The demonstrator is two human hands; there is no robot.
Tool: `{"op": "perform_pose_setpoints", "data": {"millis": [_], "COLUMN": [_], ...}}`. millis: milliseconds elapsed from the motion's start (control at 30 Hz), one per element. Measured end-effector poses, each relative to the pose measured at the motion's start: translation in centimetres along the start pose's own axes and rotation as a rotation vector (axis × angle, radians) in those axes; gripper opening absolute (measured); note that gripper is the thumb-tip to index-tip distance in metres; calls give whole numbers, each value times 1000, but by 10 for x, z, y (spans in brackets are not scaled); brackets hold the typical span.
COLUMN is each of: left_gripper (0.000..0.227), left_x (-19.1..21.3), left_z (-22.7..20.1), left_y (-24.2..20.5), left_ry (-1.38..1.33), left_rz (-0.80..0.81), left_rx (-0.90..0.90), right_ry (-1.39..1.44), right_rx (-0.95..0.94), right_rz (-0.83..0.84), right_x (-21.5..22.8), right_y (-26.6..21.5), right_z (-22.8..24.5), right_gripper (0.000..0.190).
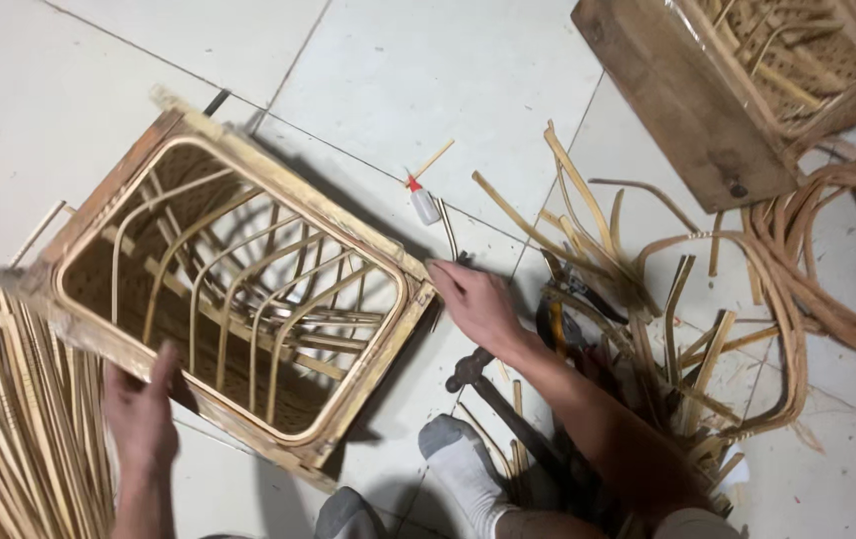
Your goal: The person is assembling a rectangular basket frame using thin wooden strips. They apply glue to the joints, insert the strips, and use a hammer to secure them in place. The person repeatedly adjusts the frame and applies glue to different sections.
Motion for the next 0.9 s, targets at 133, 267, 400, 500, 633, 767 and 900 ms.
{"op": "perform_pose_setpoints", "data": {"millis": [133,267,400,500,633,767,900], "left_gripper": [71,61,16,51,61,55,57], "left_x": [-5,-18,-28,-55,-68,-63,-45], "left_z": [-48,-69,-19,-3,-3,2,19], "left_y": [31,-2,-100,-156,-160,-152,-154], "left_ry": [117,34,321,510,702,723,743], "left_rz": [80,-64,-215,-139,-73,-3,-4], "left_rx": [52,-658,-866,-976,-908,-850,-832], "right_ry": [427,-214,-402,-418,-29,64,27], "right_rx": [-171,115,-23,-54,-178,-90,135], "right_rz": [189,-35,176,242,49,-229,-205], "right_x": [6,-13,-57,-62,-32,4,-1], "right_y": [30,128,164,162,138,101,63], "right_z": [-52,-95,-133,-145,-129,-128,-148], "right_gripper": [46,56,65,56,44,37,36]}}
Point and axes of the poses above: each hand's wrist, its own y-axis towards the middle knuckle, its own x-axis out of the back of the hand, z = x × y, the point moved 4 cm from there along y, towards the middle knuckle, and after that the axes turned 13 degrees about x, right-handed, at the moved point
